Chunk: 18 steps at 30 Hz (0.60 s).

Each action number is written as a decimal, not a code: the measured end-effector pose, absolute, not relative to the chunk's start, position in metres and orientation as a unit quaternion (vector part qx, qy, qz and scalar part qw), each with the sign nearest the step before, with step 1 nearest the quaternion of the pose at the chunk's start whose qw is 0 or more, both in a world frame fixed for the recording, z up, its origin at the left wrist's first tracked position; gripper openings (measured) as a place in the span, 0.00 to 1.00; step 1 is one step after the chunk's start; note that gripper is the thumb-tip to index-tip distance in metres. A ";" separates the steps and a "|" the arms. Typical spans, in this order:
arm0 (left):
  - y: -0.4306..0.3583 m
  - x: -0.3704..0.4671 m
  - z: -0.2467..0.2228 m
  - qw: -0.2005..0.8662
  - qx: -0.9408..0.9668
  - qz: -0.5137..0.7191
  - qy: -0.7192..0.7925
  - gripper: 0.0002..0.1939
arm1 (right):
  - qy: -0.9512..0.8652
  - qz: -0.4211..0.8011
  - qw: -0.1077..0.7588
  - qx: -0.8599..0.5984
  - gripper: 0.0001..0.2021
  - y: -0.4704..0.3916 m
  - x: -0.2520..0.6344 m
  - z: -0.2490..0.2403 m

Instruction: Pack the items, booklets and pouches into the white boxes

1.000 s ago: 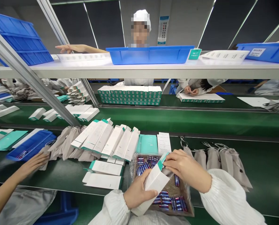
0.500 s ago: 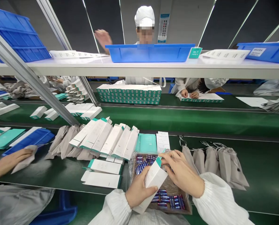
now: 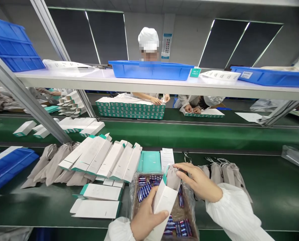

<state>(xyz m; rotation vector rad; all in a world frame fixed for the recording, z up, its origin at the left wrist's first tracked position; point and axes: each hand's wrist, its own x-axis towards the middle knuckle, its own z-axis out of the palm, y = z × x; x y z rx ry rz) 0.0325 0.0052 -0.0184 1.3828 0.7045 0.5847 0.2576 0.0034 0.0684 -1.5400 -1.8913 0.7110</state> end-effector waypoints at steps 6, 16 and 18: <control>0.000 0.031 -0.020 0.666 0.619 0.269 0.317 0.30 | -0.715 0.321 0.221 -0.580 0.13 0.009 0.243 0.073; 0.013 0.027 -0.018 0.692 0.545 0.324 0.345 0.25 | -0.734 0.289 0.300 -0.537 0.12 0.028 0.226 0.052; 0.017 0.026 -0.014 0.717 0.475 0.356 0.367 0.24 | -0.701 0.266 0.303 -0.588 0.16 0.031 0.235 0.024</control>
